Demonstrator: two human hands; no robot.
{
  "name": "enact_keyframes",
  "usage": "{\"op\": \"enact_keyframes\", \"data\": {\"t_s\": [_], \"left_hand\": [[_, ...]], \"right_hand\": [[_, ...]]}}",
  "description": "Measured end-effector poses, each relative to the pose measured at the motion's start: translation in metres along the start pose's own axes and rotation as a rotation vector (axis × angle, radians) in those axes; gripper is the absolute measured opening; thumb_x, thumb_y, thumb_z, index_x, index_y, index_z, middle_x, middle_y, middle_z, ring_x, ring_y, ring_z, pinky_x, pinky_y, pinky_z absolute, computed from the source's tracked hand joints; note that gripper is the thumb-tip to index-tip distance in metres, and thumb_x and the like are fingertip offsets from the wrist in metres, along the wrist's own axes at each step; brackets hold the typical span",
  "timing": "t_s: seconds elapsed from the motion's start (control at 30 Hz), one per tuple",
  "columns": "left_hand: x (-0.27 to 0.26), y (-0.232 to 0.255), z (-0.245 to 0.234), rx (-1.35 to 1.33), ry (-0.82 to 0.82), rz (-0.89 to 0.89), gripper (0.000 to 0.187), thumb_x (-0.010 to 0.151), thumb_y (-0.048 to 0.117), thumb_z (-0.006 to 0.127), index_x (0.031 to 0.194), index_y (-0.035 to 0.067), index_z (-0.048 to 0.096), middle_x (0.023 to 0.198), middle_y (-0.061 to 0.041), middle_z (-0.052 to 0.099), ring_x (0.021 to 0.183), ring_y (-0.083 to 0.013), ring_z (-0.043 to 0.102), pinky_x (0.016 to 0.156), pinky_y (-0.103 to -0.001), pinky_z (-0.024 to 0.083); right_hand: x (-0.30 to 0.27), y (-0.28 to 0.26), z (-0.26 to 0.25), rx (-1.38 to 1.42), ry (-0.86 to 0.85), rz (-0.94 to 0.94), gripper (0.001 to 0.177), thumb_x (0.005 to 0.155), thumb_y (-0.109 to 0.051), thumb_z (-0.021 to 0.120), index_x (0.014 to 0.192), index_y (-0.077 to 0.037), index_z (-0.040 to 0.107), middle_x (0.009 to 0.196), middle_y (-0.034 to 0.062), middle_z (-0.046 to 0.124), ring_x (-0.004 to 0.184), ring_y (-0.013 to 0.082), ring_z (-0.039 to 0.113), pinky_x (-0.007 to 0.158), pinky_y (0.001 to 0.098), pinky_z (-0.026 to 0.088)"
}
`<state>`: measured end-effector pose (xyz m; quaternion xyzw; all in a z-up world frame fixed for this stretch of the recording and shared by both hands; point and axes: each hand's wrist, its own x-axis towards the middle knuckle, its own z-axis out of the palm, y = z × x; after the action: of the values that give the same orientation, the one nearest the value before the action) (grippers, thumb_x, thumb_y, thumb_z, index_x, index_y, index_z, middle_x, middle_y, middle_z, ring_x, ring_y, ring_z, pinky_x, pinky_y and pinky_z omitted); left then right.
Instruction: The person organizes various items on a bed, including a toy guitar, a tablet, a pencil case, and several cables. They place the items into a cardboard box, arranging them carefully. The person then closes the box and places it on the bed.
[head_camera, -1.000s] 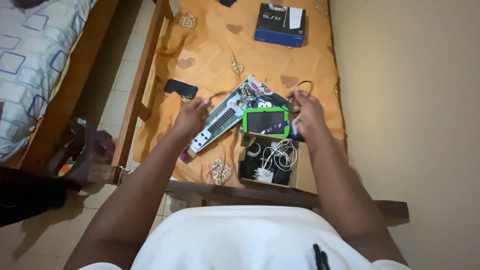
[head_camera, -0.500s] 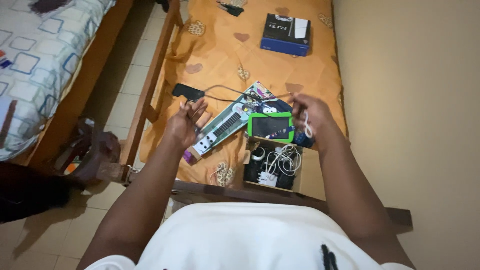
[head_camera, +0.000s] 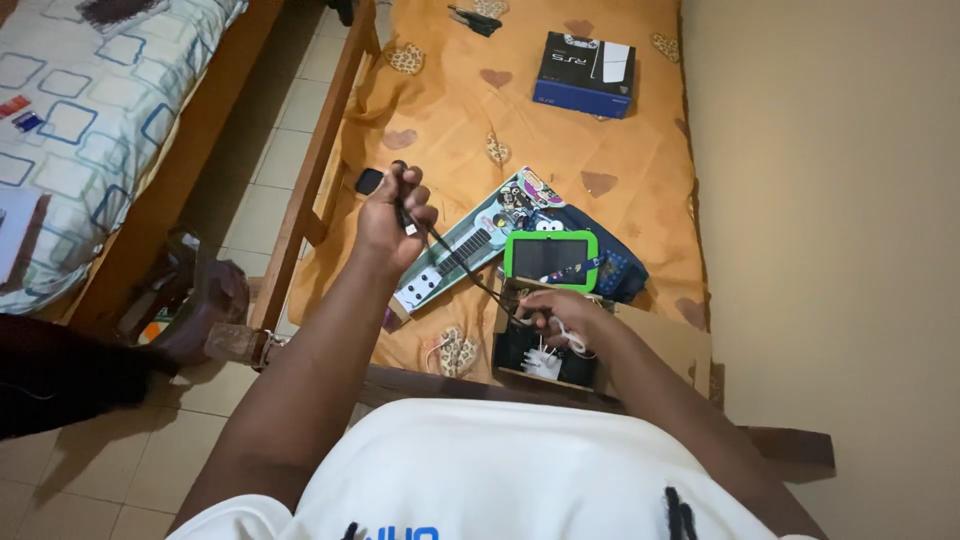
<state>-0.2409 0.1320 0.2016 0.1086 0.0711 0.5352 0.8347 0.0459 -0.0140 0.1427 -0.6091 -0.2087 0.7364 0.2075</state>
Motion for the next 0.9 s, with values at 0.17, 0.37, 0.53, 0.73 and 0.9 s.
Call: {"op": "enact_keyframes", "data": {"t_s": [0.17,0.37,0.53,0.73,0.9], "left_hand": [[-0.001,-0.012,0.029,0.827,0.098,-0.114,0.016,0.112,0.028,0.052,0.111,0.012,0.057,0.088,0.000,0.050,0.063,-0.0098,0.040,0.053,-0.027,0.036],[-0.016,-0.083,0.042,1.430,-0.259,-0.249,0.036,0.093,0.019,0.074,0.120,0.006,0.054,0.095,0.002,0.064,0.082,-0.0083,0.061,0.071,-0.028,0.052],[-0.030,-0.113,0.044,1.370,-0.342,-0.480,0.027,0.101,0.020,0.064,0.120,0.003,0.056,0.080,0.001,0.065,0.072,-0.0111,0.063,0.064,-0.029,0.052],[-0.030,-0.137,0.000,1.346,-0.349,-0.381,0.019,0.111,0.023,0.051,0.119,0.006,0.048,0.073,-0.001,0.053,0.063,-0.0126,0.052,0.055,-0.028,0.044],[-0.029,-0.187,-0.029,0.982,0.127,-0.461,0.022,0.106,0.024,0.044,0.126,0.017,0.039,0.074,-0.002,0.054,0.062,-0.0158,0.060,0.056,-0.034,0.059]], "right_hand": [[-0.018,-0.048,-0.004,-0.206,0.216,-0.409,0.021,0.100,-0.027,0.060,0.094,-0.010,0.070,0.062,-0.0007,0.053,0.048,0.0104,0.044,0.040,0.0281,0.030],[-0.036,-0.109,0.021,-0.106,0.032,-0.833,0.018,0.107,-0.020,0.062,0.094,-0.007,0.063,0.075,-0.0007,0.059,0.061,0.0096,0.055,0.053,0.0263,0.046],[-0.034,-0.107,0.013,0.069,0.078,-0.804,0.013,0.104,-0.019,0.059,0.095,-0.010,0.062,0.072,0.0045,0.058,0.051,0.0108,0.047,0.043,0.0266,0.037],[-0.015,-0.058,-0.032,0.282,0.249,-0.627,0.017,0.103,-0.024,0.061,0.091,-0.012,0.063,0.083,0.0001,0.066,0.049,0.0082,0.042,0.038,0.0249,0.028],[0.036,0.022,-0.050,0.073,0.417,-0.396,0.020,0.102,-0.028,0.060,0.093,-0.013,0.069,0.082,0.0036,0.068,0.060,0.0144,0.054,0.049,0.0329,0.038]]}}
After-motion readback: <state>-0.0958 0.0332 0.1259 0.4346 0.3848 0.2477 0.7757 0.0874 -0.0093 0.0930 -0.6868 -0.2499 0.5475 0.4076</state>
